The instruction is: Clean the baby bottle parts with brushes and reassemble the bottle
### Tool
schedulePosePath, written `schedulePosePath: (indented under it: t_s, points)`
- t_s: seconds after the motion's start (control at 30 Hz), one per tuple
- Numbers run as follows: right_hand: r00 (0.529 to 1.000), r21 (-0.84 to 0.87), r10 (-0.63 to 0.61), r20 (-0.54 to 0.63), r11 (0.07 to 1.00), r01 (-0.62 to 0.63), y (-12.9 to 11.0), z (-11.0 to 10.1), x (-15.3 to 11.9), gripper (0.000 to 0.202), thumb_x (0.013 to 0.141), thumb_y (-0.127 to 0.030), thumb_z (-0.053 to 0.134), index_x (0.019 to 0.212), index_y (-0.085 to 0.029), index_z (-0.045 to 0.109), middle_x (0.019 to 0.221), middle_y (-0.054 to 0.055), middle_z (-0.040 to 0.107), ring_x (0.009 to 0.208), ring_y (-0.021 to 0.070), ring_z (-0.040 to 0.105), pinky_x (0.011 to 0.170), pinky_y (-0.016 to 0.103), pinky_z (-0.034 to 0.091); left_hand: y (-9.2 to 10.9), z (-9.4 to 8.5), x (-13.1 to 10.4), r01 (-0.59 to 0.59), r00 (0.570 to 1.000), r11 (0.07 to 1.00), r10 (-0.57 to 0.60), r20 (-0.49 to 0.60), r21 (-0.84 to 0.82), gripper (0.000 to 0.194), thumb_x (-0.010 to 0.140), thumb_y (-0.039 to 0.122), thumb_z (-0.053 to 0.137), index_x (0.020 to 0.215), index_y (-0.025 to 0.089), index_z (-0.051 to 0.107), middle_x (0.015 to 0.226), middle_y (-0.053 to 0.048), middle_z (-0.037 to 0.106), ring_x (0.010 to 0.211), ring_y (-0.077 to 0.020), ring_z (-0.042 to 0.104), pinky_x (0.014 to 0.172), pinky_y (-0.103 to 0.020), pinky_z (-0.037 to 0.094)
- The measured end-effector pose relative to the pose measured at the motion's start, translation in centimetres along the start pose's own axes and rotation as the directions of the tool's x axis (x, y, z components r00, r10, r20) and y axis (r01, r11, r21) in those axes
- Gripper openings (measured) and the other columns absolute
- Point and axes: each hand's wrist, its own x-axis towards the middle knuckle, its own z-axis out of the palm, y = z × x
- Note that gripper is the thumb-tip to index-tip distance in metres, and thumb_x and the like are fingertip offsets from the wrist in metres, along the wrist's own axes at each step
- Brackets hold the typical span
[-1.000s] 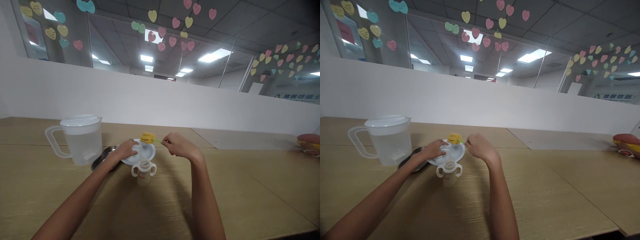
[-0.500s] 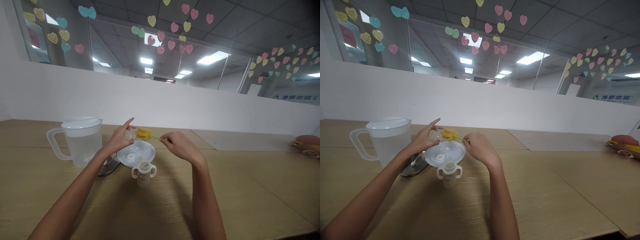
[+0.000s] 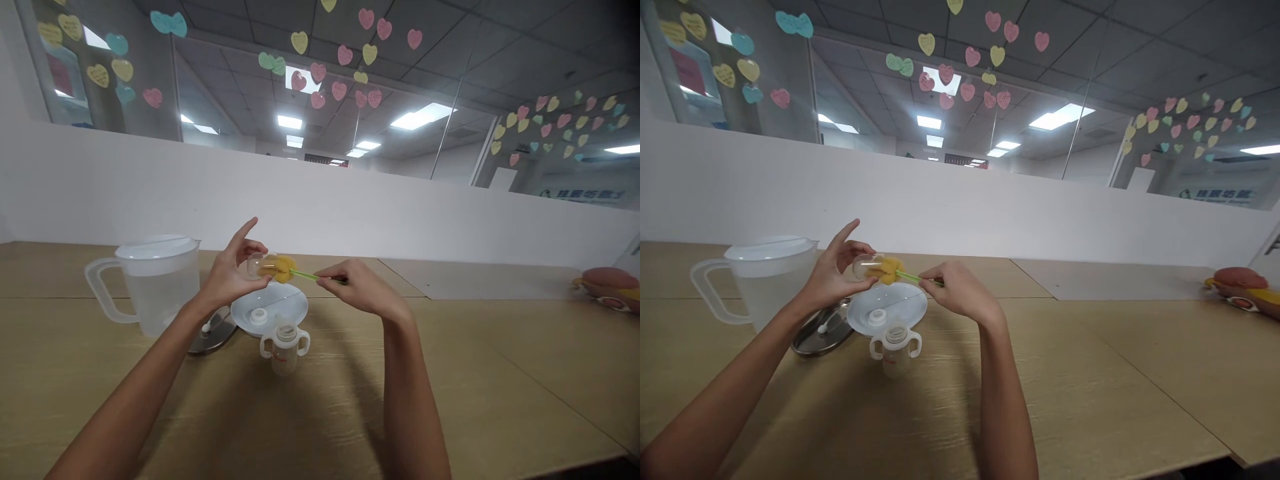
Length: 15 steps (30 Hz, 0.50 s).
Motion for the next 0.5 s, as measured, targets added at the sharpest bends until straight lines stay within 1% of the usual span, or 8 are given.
schedulePosePath:
  t_s: [0.07, 0.13, 0.2, 0.27, 0.3, 0.37, 0.43, 0.5]
  points:
    - [1.0, 0.041, -0.023, -0.007, 0.999, 0.023, 0.1, -0.1, 0.0, 0.026, 0.082, -0.024, 0.039, 0.06, -0.017, 0.052, 0.059, -0.004, 0.031, 0.058, 0.0096, 0.022, 0.052, 0.024, 0.022, -0.1, 0.0, 0.1, 0.045, 0.999, 0.993, -0.045, 0.002, -0.11, 0.093, 0.06, 0.03, 0.073, 0.14, 0.023, 0.025, 0.098, -0.004, 0.061, 0.099, -0.0203, 0.058, 0.095, -0.04, 0.045]
    - [0.999, 0.097, -0.053, -0.012, 0.994, 0.054, 0.1, -0.1, 0.2, 0.027, 0.083, -0.025, 0.039, 0.061, -0.017, 0.053, 0.059, -0.004, 0.032, 0.058, 0.0098, 0.023, 0.052, 0.024, 0.022, -0.2, 0.1, 0.1, 0.117, 0.993, 0.965, -0.117, 0.014, -0.236, 0.087, 0.064, 0.034, 0.072, 0.138, 0.021, 0.028, 0.102, -0.007, 0.062, 0.099, -0.0209, 0.059, 0.089, -0.039, 0.048]
    - [0.997, 0.135, -0.078, -0.02, 0.988, 0.08, 0.0, 0.1, 0.3, 0.029, 0.084, -0.027, 0.039, 0.06, -0.017, 0.052, 0.059, -0.004, 0.031, 0.059, 0.0099, 0.023, 0.053, 0.024, 0.023, -0.2, 0.3, 0.2, 0.184, 0.982, 0.922, -0.188, 0.022, -0.341, 0.079, 0.069, 0.039, 0.068, 0.136, 0.021, 0.03, 0.099, -0.007, 0.064, 0.091, -0.0195, 0.062, 0.08, -0.035, 0.052]
    - [0.995, 0.124, -0.087, -0.04, 0.988, 0.092, -0.3, 0.4, 0.5, 0.029, 0.084, -0.026, 0.039, 0.06, -0.017, 0.052, 0.059, -0.004, 0.032, 0.059, 0.0098, 0.024, 0.053, 0.024, 0.023, -0.1, 0.5, 0.3, 0.237, 0.968, 0.894, -0.248, 0.018, -0.38, 0.068, 0.073, 0.045, 0.063, 0.131, 0.019, 0.037, 0.09, -0.005, 0.066, 0.078, -0.0174, 0.064, 0.068, -0.031, 0.055]
    - [0.995, 0.094, -0.089, -0.051, 0.991, 0.094, -0.4, 0.5, 0.6, 0.029, 0.084, -0.026, 0.039, 0.06, -0.017, 0.051, 0.058, -0.004, 0.032, 0.058, 0.0097, 0.024, 0.053, 0.024, 0.022, -0.1, 0.7, 0.2, 0.271, 0.959, 0.893, -0.284, 0.019, -0.36, 0.061, 0.075, 0.049, 0.06, 0.124, 0.017, 0.044, 0.081, -0.004, 0.066, 0.069, -0.0164, 0.064, 0.06, -0.028, 0.054]
    - [0.994, 0.004, -0.092, -0.059, 0.996, 0.092, -0.7, 1.0, 0.8, 0.028, 0.084, -0.024, 0.04, 0.058, -0.017, 0.05, 0.057, -0.004, 0.033, 0.057, 0.0094, 0.024, 0.053, 0.024, 0.021, -0.2, 1.0, 0.1, 0.375, 0.925, 0.896, -0.377, 0.04, -0.238, 0.05, 0.079, 0.057, 0.049, 0.099, 0.012, 0.057, 0.058, -0.002, 0.061, 0.047, -0.0139, 0.057, 0.042, -0.023, 0.046]
    - [0.995, -0.112, -0.087, -0.051, 0.99, 0.081, -1.0, 1.5, 1.0, 0.029, 0.084, -0.021, 0.041, 0.056, -0.017, 0.048, 0.054, -0.004, 0.033, 0.055, 0.0092, 0.023, 0.053, 0.025, 0.019, -0.6, 1.4, -0.2, 0.458, 0.889, 0.887, -0.456, 0.04, -0.057, 0.054, 0.083, 0.062, 0.037, 0.071, 0.013, 0.057, 0.04, 0.001, 0.05, 0.033, -0.0118, 0.046, 0.034, -0.022, 0.036]
    - [0.997, -0.207, -0.067, -0.044, 0.977, 0.057, -1.2, 1.8, 1.1, 0.03, 0.083, -0.019, 0.041, 0.054, -0.016, 0.047, 0.052, -0.004, 0.033, 0.053, 0.009, 0.022, 0.053, 0.026, 0.017, -0.9, 1.8, -0.4, 0.462, 0.885, 0.883, -0.465, 0.02, 0.078, 0.056, 0.085, 0.062, 0.031, 0.061, 0.015, 0.052, 0.034, 0.002, 0.044, 0.03, -0.0113, 0.042, 0.034, -0.022, 0.033]
